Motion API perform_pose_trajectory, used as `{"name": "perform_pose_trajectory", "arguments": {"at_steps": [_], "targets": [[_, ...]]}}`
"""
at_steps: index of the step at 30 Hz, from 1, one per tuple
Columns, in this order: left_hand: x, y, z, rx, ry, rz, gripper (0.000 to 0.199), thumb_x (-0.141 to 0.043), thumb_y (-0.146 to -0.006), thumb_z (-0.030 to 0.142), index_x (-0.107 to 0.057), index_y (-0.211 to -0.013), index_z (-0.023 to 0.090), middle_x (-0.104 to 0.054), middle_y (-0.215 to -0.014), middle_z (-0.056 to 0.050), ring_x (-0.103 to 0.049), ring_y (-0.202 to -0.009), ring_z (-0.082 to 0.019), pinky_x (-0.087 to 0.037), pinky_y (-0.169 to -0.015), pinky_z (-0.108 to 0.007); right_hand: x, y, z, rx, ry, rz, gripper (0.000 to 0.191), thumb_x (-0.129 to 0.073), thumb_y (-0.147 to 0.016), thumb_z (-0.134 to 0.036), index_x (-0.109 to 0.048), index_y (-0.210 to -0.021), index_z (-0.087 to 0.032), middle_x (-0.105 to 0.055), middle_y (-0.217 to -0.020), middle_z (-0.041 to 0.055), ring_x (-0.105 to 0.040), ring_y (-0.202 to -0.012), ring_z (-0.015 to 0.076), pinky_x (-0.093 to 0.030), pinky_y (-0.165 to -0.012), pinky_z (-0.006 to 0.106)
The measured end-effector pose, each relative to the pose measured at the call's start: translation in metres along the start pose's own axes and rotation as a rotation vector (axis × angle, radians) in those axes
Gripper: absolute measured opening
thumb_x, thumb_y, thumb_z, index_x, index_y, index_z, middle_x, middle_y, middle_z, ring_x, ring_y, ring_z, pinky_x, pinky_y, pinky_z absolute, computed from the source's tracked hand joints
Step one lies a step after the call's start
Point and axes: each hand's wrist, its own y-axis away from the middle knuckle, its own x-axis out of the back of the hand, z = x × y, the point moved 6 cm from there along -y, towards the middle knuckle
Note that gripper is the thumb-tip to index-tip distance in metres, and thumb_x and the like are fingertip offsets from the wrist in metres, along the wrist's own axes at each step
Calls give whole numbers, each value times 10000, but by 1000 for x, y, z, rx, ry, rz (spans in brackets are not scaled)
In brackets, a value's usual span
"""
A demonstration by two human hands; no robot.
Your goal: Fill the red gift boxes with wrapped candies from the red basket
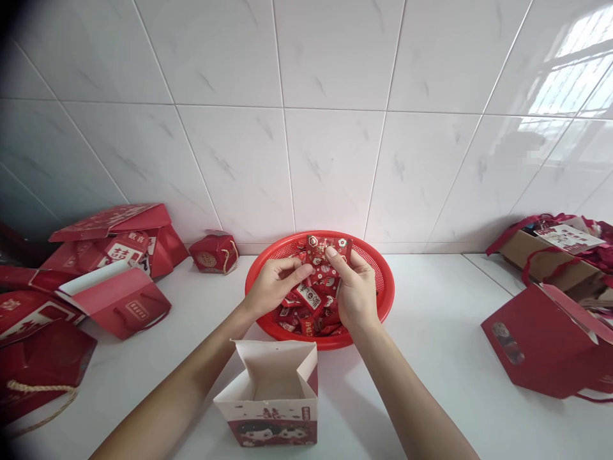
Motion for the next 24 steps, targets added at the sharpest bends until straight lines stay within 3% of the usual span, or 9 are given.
{"name": "perform_pose_trajectory", "arguments": {"at_steps": [3, 8, 15, 17, 21, 24], "targets": [[3, 0, 2, -8, -24, 18, 443, -619, -945, 516, -602, -636, 199, -560, -638, 16, -492, -615, -135, -449, -620, -269, -1, 0, 0, -15, 30, -22, 251, -930, -716, -422, -815, -841, -237, -805, -814, 26, -759, -809, 263, -621, -772, 401], [9, 0, 8, -71, -7, 29, 499, -612, -939, 502, -430, -579, 209, -403, -586, 40, -377, -574, -120, -407, -589, -263, -1, -1, -6, -53, 126, -108, 271, -879, -775, -501, -814, -830, -244, -805, -799, 45, -767, -854, 293, -615, -728, 399], [9, 2, 15, -117, -52, -45, 469, -601, -936, 464, -489, -559, 207, -429, -582, 34, -391, -560, -118, -382, -563, -267, 2, -4, -6, -130, 138, -106, 352, -915, -710, -513, -732, -636, -222, -771, -709, 34, -734, -721, 246, -584, -654, 351], [10, 2, 14, -119, -40, -41, 473, -606, -935, 458, -491, -552, 205, -429, -576, 38, -390, -556, -115, -385, -575, -267, 0, -3, -6, -130, 140, -133, 314, -892, -754, -501, -761, -702, -221, -791, -764, 41, -748, -757, 254, -595, -677, 356], [12, 0, 12, -110, 6, -40, 457, -589, -964, 428, -559, -567, 202, -470, -579, 34, -410, -559, -118, -403, -603, -270, -7, 2, -14, -93, 228, -248, 310, -846, -833, -480, -814, -1025, -239, -829, -957, 53, -774, -830, 259, -613, -716, 357], [12, 0, 12, -114, 16, -37, 444, -606, -961, 412, -572, -573, 199, -472, -572, 35, -407, -554, -117, -398, -598, -270, -8, 4, -17, -107, 304, -305, 352, -852, -827, -478, -805, -1079, -236, -833, -974, 62, -784, -827, 260, -622, -724, 363]]}}
